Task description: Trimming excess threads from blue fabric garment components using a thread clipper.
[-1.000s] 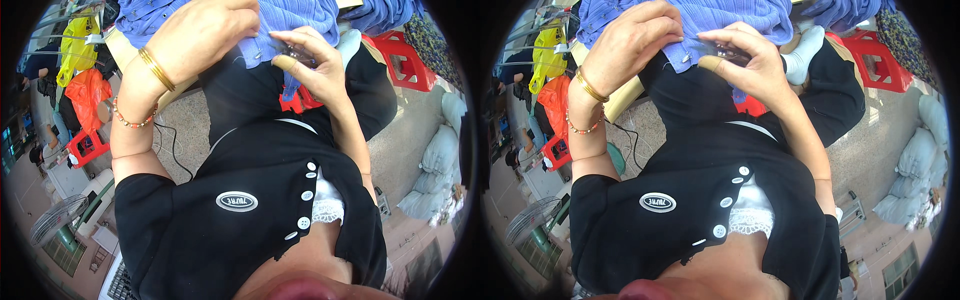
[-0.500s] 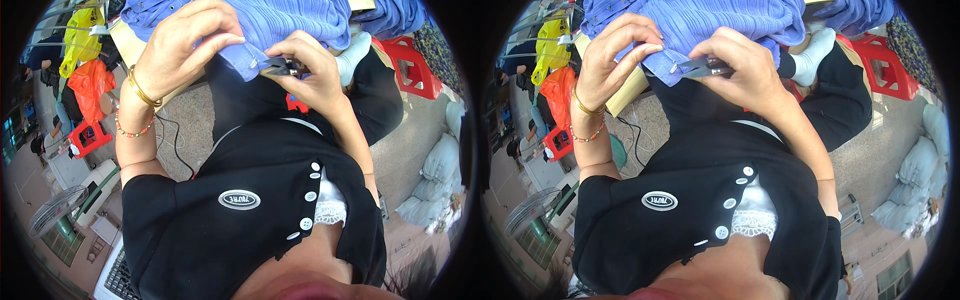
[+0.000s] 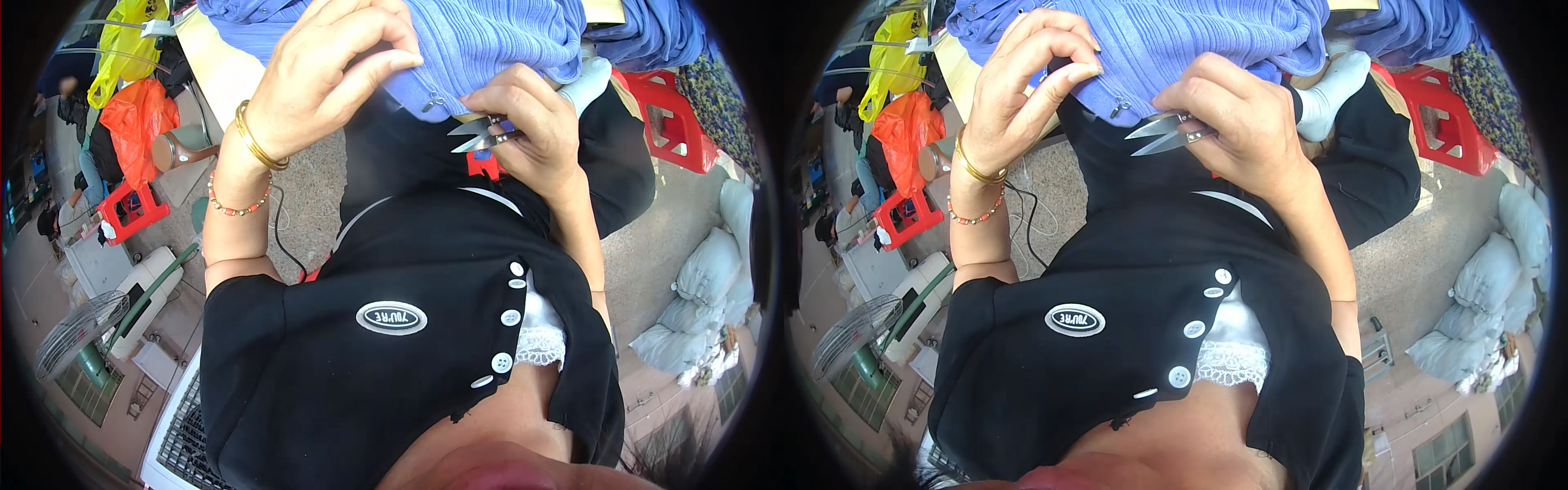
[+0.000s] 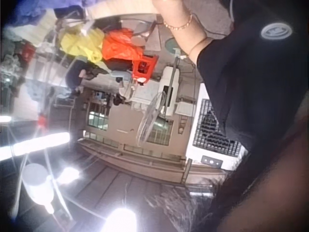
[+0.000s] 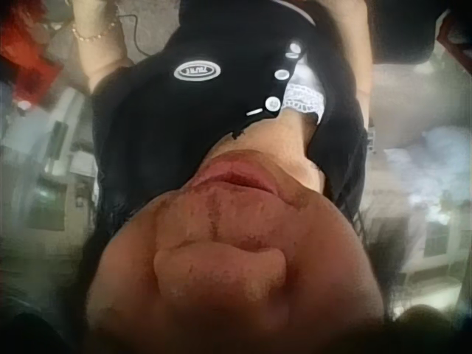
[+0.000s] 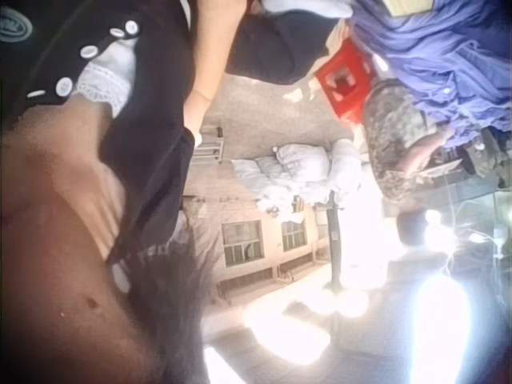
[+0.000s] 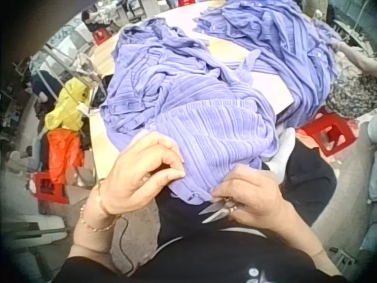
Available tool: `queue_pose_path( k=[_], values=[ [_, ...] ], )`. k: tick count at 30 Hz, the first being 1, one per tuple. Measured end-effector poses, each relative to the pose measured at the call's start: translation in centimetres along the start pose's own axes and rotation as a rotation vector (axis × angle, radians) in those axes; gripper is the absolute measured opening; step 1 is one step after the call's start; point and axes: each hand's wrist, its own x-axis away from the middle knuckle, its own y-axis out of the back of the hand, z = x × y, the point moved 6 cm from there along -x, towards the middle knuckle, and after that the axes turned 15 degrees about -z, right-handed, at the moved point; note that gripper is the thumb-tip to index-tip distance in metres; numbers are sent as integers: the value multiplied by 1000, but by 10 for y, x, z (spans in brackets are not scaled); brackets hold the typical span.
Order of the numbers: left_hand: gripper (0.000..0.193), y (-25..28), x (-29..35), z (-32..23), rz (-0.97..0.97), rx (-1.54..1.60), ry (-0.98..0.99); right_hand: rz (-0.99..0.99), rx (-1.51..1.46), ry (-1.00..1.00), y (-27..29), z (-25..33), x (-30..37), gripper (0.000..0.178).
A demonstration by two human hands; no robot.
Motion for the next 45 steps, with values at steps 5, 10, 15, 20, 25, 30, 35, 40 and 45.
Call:
queue_pose_path(
  k=[5,10,15,20,25,30,35,40,45],
  values=[
    [5,-3,-5,-7,41,-111,377,15,27,-12,1,-5,5,31],
    [10,4,16,9,150,-351,720,38,34,-16,0,-4,3,30],
    [4,5,16,13,-115,333,266,51,22,-67,1,-10,3,30],
    [5,5,15,14,-146,386,345,45,33,-64,0,-13,5,29],
    [5,6,18,13,-172,391,326,103,-13,-122,1,-10,0,26],
    [6,6,19,12,-172,340,324,70,-251,-344,11,-6,-19,35],
    [6,3,18,12,-203,382,405,88,-44,-162,2,3,-37,31],
    [6,4,18,10,-166,277,316,100,85,-78,-8,3,-42,30],
    [6,2,18,9,-172,266,356,135,125,-50,-11,7,-42,38]
  ],
)
